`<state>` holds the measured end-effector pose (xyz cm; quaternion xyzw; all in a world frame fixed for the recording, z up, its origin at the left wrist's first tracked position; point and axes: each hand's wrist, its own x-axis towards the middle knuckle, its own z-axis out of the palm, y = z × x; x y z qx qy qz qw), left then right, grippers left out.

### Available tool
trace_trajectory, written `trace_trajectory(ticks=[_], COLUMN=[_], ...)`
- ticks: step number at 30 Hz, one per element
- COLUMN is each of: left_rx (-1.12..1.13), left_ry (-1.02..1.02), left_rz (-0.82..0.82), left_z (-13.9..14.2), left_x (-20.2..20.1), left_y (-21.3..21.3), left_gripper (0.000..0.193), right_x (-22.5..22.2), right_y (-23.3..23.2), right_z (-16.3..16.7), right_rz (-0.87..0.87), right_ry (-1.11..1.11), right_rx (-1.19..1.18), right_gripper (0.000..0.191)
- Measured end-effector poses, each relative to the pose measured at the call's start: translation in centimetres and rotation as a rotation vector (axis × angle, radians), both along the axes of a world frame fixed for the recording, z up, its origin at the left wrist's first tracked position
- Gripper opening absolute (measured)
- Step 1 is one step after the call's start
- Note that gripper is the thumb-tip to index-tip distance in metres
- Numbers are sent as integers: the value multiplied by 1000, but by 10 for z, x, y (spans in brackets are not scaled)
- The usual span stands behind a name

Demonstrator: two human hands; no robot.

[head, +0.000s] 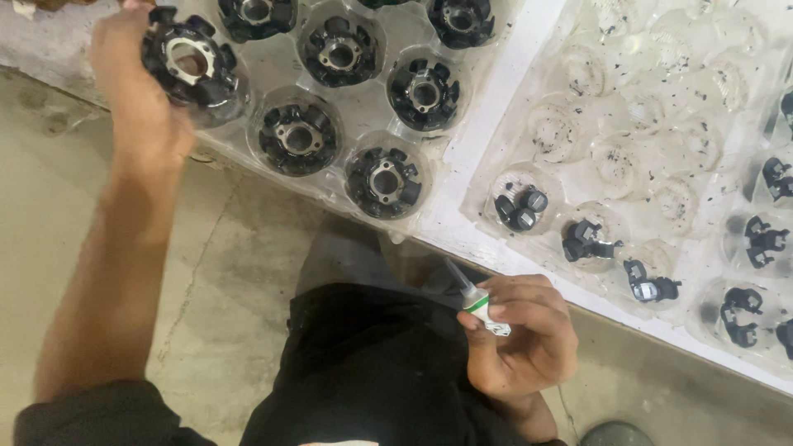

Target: The person picks black plastic rotor components from blister trays and applies glue from a small nozzle bottle onto each part, then places the glued part back into the tray. They occasionally wipe the bottle tip with a cloth and work through multiple trays of parts.

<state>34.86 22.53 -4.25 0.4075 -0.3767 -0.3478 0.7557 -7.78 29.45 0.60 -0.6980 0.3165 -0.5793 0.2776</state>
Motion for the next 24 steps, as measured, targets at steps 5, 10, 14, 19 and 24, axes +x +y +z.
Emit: trace_trajectory(ticks=[5,10,14,19,24], left_rx=[470,282,425,330,282], left_ry=[-1203,-1802,-1777,-1959,-1208], left_rz=[237,524,181,189,11], left_z=[4,20,21,27,46], left_x=[31,19,22,28,9], left_y=[-2,-27,-68,-78,-32], left_gripper=[18,17,22,42,39], right_x=[0,0,0,0,-1], right_y=[-1,-7,-7,-8,-11], right_z=[-1,-8,-15,-22,-25], right_rz=[-5,-22,9,-40,-39], right_ry=[30,-24,-85,-176,-197], right_rx=[1,60,147,129,164], right_gripper=[27,34,35,32,33])
